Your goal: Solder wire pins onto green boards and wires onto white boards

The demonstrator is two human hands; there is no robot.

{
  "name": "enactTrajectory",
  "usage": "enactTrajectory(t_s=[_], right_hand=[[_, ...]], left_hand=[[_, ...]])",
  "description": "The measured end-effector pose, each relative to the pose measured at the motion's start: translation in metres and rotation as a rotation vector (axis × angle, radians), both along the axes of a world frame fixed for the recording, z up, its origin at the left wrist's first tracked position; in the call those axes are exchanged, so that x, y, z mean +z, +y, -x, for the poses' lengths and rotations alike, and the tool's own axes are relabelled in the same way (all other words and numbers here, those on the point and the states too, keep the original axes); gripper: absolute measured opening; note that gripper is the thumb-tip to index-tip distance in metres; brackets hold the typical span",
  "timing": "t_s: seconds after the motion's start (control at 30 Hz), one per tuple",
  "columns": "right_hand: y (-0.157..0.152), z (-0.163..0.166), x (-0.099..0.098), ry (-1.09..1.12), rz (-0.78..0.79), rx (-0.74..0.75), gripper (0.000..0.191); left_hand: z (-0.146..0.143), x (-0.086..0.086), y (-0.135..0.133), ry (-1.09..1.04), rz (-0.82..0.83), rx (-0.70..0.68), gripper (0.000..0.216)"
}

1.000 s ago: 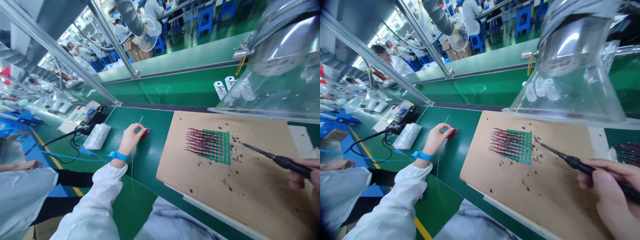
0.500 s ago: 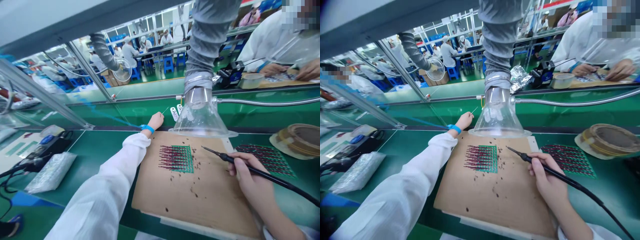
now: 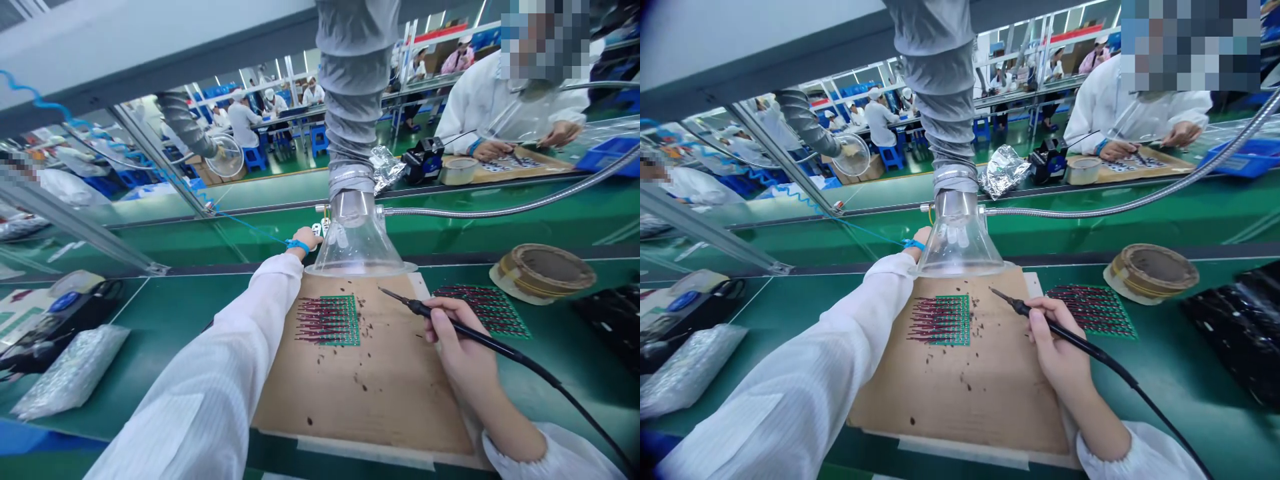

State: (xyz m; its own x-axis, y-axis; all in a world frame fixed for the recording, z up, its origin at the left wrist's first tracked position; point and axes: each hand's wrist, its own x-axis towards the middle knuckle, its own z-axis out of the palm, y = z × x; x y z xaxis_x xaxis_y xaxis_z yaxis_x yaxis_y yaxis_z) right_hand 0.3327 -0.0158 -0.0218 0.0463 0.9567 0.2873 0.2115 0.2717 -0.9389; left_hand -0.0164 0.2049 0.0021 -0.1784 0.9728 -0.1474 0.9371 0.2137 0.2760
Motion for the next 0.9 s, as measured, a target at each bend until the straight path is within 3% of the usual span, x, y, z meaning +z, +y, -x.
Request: enactTrajectory(t_s=[0.13, 0.23, 0.37, 0.47, 0.63, 0.77, 0.83, 0.9], right_hand=[[0.0, 0.0, 0.002, 0.001, -0.003, -0.006, 0.027], [0.001, 0.003, 0.005, 0.009, 0.0, 0.01, 0.027], [-0.001, 0.009, 0.006, -0.005, 0.028, 0.097, 0.03], [-0.001, 0.014, 0.003, -0.108, 0.078, 0.196, 0.033], [0.006, 0.033, 0.0, -0.412, -0.067, 0.33, 0.033], [0.013, 0.056, -0.002, -0.56, -0.154, 0.49, 0.049], [0.016, 0.066, -0.004, -0.613, -0.156, 0.54, 0.058], [0.02, 0.074, -0.005, -0.652, -0.169, 0.575, 0.067]], left_hand=[[0.028, 0.013, -0.017, 0.064, -0.003, 0.02, 0.035], [0.056, 0.019, -0.056, 0.083, -0.032, -0.05, 0.031], [0.077, 0.015, -0.122, 0.022, -0.053, -0.273, 0.035], [0.076, 0.004, -0.149, -0.056, -0.065, -0.471, 0.045], [0.069, -0.008, -0.144, -0.123, -0.147, -0.606, 0.037], [0.069, -0.009, -0.14, -0.148, -0.165, -0.623, 0.028], [0.071, -0.009, -0.136, -0.146, -0.163, -0.575, 0.025], [0.076, -0.009, -0.124, -0.125, -0.184, -0.438, 0.026]])
